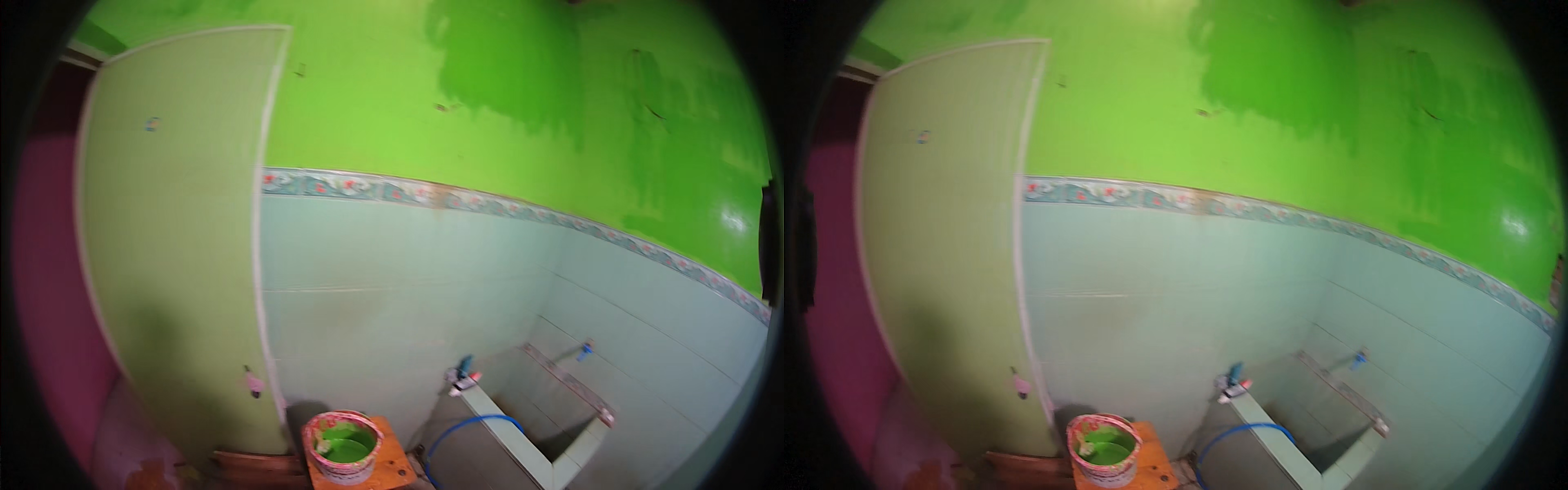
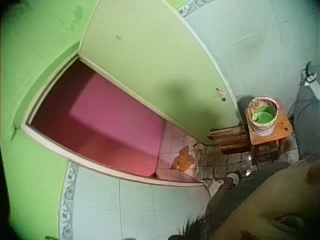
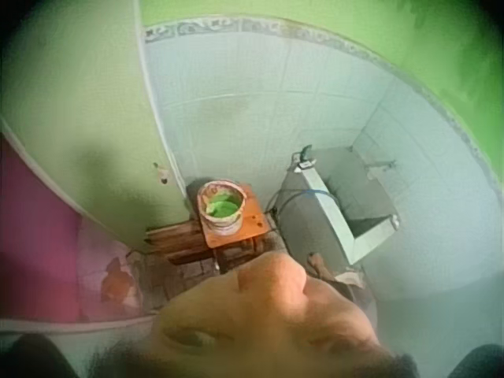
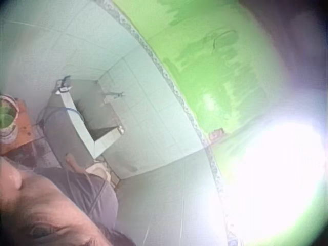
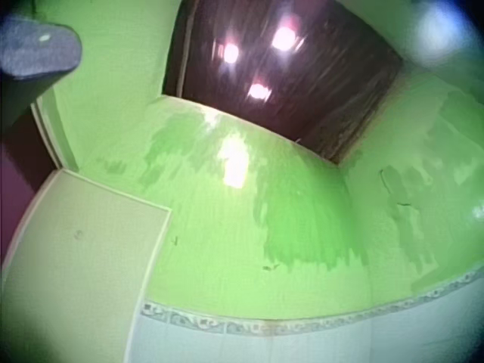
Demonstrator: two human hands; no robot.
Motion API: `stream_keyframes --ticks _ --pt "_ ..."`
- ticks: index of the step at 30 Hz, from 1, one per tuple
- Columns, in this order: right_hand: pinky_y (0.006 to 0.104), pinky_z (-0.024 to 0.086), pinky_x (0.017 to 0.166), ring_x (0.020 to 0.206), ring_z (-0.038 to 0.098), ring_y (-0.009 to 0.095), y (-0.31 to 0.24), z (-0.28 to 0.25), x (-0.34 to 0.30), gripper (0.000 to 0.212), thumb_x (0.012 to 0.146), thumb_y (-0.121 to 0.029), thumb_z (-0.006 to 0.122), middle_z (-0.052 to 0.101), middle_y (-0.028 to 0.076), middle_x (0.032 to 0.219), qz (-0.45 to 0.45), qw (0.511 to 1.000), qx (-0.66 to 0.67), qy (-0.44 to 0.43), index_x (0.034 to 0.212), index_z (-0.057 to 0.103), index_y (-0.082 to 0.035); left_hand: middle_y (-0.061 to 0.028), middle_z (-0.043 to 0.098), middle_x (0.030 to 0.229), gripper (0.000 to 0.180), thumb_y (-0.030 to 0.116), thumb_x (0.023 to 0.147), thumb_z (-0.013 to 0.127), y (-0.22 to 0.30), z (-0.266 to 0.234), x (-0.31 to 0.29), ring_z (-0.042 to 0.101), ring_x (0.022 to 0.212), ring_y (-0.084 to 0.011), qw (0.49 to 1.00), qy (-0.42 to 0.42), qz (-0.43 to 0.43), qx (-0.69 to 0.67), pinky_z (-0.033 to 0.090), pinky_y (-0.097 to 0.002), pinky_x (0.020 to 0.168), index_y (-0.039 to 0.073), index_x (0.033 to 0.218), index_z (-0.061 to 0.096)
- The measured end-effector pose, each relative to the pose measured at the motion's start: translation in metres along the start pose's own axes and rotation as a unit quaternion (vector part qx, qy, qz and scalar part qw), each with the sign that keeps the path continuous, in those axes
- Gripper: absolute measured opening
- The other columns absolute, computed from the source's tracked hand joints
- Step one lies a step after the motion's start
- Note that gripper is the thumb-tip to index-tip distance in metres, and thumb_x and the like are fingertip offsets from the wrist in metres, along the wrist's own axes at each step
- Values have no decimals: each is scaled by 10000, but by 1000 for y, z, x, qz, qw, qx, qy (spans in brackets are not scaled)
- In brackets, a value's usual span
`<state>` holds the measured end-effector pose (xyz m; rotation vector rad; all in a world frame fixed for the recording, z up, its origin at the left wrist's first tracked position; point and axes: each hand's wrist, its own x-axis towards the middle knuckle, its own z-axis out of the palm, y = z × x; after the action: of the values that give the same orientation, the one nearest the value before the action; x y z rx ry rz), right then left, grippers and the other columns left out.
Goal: The person cleans the tiled walls and floor of a bathroom using a sponge, water from a bucket and dipper, and a small brush.
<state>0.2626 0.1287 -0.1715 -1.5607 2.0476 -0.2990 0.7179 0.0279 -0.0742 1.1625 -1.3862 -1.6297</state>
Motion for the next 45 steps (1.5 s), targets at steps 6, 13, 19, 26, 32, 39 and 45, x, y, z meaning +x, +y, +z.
stream_keyframes --ticks 6,13,19,26,32,39,45 --pt "476 497 778 908 630 361 -159 -51 50 381 896 -297 589 647 227 992 -179 978 -10 -110 1121 582 10 -65 616 1024 465 263 913 671 -34 -70 -78 596 934 -192 978 209 -11 26 496 -356 833 28 1275 499" --pt "474 489 814 961 616 352 -284 -94 43 422 899 -323 597 628 222 1048 -317 907 -29 -274 1169 560 -1 -64 618 1019 474 266 910 677 -102 -63 -188 597 931 -191 892 440 -67 73 492 -350 835 26 1278 499" --pt "473 482 845 1006 604 344 -326 -116 28 459 901 -345 604 611 218 1095 -350 841 -94 -401 1210 540 -11 -63 620 1014 482 269 907 683 -159 0 -218 597 928 -190 828 544 -62 123 489 -346 838 25 1280 499" --pt "469 425 962 1172 503 326 -327 -119 12 577 900 -379 615 482 193 1287 -472 760 -51 -444 1346 428 -65 -40 542 1066 475 233 828 780 -32 69 -163 537 996 -170 915 394 82 -35 484 -355 863 72 1185 512" --pt "436 466 882 997 573 309 -304 -77 34 571 835 -369 703 577 168 1103 -670 682 46 -290 1265 506 -50 -60 561 1091 528 288 823 779 61 132 -103 551 1022 -193 916 386 107 27 498 -392 879 56 1216 513" --pt "425 460 880 1019 576 325 -268 -44 74 590 816 -380 723 555 170 1133 -695 688 95 -187 1259 507 -57 -12 562 1027 550 99 812 785 82 150 -54 557 968 -95 929 367 24 -37 499 -257 824 44 1250 458" --pt "493 447 903 1086 522 435 -238 -100 95 553 802 -375 711 538 235 1148 -570 789 74 -216 1188 528 -24 -102 537 1219 555 94 880 704 51 151 -20 565 1070 -187 959 278 33 -43 495 -331 888 37 1337 393"
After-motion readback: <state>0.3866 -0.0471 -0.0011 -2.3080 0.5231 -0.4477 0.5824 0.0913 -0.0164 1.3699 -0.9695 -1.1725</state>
